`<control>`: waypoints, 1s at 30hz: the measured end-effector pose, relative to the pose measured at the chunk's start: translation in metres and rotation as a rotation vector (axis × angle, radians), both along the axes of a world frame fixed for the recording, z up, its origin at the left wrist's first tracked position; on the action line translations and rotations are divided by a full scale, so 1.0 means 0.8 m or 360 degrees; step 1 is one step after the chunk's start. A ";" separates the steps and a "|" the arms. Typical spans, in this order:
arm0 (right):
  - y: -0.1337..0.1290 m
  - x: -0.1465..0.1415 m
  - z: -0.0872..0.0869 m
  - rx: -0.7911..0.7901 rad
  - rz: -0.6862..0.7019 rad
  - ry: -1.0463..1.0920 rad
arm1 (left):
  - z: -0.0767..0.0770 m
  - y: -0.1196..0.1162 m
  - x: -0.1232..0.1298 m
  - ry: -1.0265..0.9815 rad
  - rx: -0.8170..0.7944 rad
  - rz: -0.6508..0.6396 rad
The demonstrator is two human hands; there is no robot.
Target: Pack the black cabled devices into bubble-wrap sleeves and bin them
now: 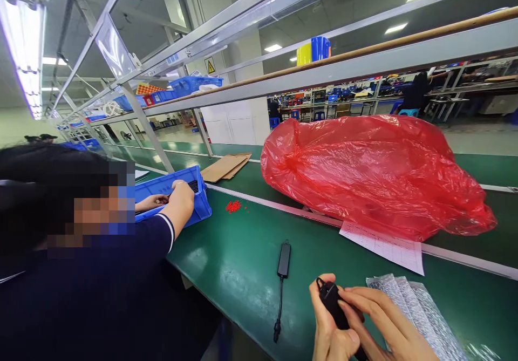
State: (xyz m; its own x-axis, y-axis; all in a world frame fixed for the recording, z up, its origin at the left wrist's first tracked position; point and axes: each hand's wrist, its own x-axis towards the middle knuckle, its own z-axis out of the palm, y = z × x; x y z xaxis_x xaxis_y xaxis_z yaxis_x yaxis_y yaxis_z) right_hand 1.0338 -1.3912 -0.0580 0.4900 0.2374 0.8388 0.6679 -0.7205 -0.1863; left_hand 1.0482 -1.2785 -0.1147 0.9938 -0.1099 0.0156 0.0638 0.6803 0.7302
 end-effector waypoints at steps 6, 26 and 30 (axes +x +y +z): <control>0.003 0.000 -0.008 -0.0002 -0.0017 -0.0094 | 0.029 0.007 -0.012 -0.0152 0.0003 -0.0110; -0.232 -0.028 -0.114 0.0376 -0.1089 0.0895 | 0.048 -0.017 0.017 0.0234 -0.0201 -0.0345; -0.178 -0.019 -0.078 0.0460 -0.0480 0.1300 | 0.050 -0.054 0.028 0.0238 -0.0212 -0.0267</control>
State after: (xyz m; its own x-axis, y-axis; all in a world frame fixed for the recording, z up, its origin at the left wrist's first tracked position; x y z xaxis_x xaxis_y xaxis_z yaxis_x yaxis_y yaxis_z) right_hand 1.0189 -1.5335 -0.1206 0.9639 -0.1620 0.2111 0.0403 -0.6951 -0.7178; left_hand 1.0708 -1.3217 -0.0749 0.9542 -0.2803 -0.1047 0.2844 0.7405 0.6089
